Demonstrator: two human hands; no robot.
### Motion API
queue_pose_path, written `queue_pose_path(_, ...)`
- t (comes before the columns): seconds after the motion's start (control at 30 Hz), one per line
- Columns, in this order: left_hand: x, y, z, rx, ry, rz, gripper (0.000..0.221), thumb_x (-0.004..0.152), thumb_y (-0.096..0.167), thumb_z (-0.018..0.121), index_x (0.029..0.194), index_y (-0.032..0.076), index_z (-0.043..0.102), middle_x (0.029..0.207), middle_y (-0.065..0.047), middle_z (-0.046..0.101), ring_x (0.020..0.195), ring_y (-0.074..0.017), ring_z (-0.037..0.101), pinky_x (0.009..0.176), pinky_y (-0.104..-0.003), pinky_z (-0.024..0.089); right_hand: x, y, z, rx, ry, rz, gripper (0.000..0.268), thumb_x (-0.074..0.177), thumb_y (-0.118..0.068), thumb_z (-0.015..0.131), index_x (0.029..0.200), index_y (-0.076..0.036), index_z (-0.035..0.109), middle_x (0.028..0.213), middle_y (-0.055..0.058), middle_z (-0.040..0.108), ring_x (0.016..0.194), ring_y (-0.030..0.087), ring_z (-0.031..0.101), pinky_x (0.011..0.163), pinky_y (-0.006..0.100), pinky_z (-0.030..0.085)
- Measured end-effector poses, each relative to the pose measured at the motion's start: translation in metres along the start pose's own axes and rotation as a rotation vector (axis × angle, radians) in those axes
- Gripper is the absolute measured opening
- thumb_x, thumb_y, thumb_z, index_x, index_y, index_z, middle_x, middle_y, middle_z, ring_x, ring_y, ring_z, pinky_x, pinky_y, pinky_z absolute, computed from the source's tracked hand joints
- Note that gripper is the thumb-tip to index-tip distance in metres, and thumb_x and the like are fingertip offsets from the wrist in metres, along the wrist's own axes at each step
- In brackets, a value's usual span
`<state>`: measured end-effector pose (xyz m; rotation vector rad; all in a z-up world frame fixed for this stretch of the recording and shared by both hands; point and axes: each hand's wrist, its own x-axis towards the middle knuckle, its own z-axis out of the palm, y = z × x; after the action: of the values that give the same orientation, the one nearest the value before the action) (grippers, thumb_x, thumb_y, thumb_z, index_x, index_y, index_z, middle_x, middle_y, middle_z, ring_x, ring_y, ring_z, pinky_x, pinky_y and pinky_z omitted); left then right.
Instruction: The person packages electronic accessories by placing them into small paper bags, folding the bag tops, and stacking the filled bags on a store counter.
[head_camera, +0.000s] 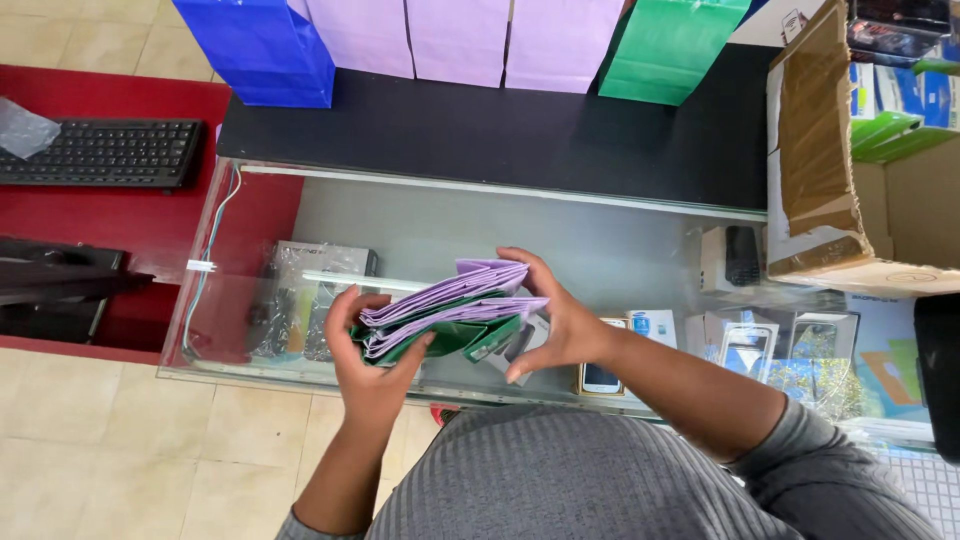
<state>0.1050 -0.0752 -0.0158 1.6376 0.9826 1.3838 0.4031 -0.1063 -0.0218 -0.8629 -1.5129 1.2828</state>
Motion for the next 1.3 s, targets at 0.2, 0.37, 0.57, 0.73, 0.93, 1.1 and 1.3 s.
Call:
queue_pose_path(0.2,-0.016,-0.001,0.029,-0.14,0.045,0.102,0.135,0.077,0.001,0.105,0.175,0.0,0.013,0.147,-0.028,0.05,0.127,-0.0309,0.061,0.108,-0.051,0.059,-0.01,0.028,0.0,-0.081,0.173,-0.038,0.128,0.067,-0.017,0.116,0.169,-0.006,0.039,0.148,0.015,0.066,0.142,0.03,0.065,0.127,0.05,0.046)
queue_pose_path(0.37,-0.016,0.0,0.033,-0.334,0.036,-0.004,0.117,0.101,0.073,0.07,0.18,0.006,0.014,0.169,-0.02,0.045,0.149,-0.0213,0.048,0.126,-0.043,0.043,-0.014,0.046,-0.001,-0.023,0.267,-0.064,0.09,0.068,-0.012,0.115,0.141,-0.004,0.062,0.124,0.014,0.077,0.119,0.024,0.074,0.109,0.048,0.059)
queue_pose_path(0.57,-0.017,0.005,0.048,-0.35,-0.011,-0.035,0.119,0.102,0.078,0.067,0.179,0.002,0.016,0.168,-0.025,0.042,0.147,-0.0278,0.049,0.124,-0.05,0.047,-0.009,0.038,0.003,-0.042,0.335,-0.062,0.065,0.075,-0.006,0.109,0.125,-0.002,0.068,0.116,0.018,0.082,0.112,0.027,0.079,0.1,0.049,0.063)
queue_pose_path(0.73,-0.023,-0.007,0.033,-0.032,0.033,0.251,0.083,0.094,0.017,0.09,0.157,-0.01,0.045,0.156,-0.024,0.043,0.152,-0.0442,0.049,0.127,-0.055,0.045,-0.019,0.04,-0.005,-0.027,0.393,-0.032,0.043,0.083,-0.002,0.102,0.111,-0.003,0.069,0.107,0.017,0.083,0.097,0.018,0.075,0.084,0.038,0.065)
queue_pose_path(0.93,-0.019,-0.007,0.009,0.287,0.034,0.402,0.048,0.089,0.01,0.096,0.132,0.001,0.075,0.148,-0.02,0.051,0.147,-0.0461,0.057,0.118,-0.054,0.059,-0.027,0.057,-0.009,-0.014,0.394,-0.038,0.041,0.083,-0.002,0.102,0.102,-0.003,0.067,0.104,0.018,0.083,0.089,0.017,0.075,0.075,0.035,0.064)
queue_pose_path(1.1,0.013,0.025,-0.014,0.621,-0.062,0.518,0.038,0.091,0.033,0.097,0.114,0.013,0.075,0.129,-0.01,0.057,0.136,-0.0477,0.065,0.115,-0.062,0.055,-0.029,0.059,-0.009,-0.031,0.365,-0.028,0.041,0.084,-0.001,0.101,0.1,-0.004,0.064,0.103,0.019,0.082,0.086,0.016,0.071,0.073,0.033,0.061)
queue_pose_path(1.3,0.023,0.021,-0.025,0.481,-0.293,0.192,0.044,0.083,0.035,0.103,0.102,0.008,0.074,0.132,-0.011,0.066,0.145,-0.0528,0.066,0.114,-0.061,0.058,-0.032,0.071,-0.015,0.008,0.354,-0.042,0.041,0.085,-0.002,0.101,0.098,-0.005,0.062,0.103,0.019,0.081,0.086,0.017,0.07,0.072,0.032,0.061)
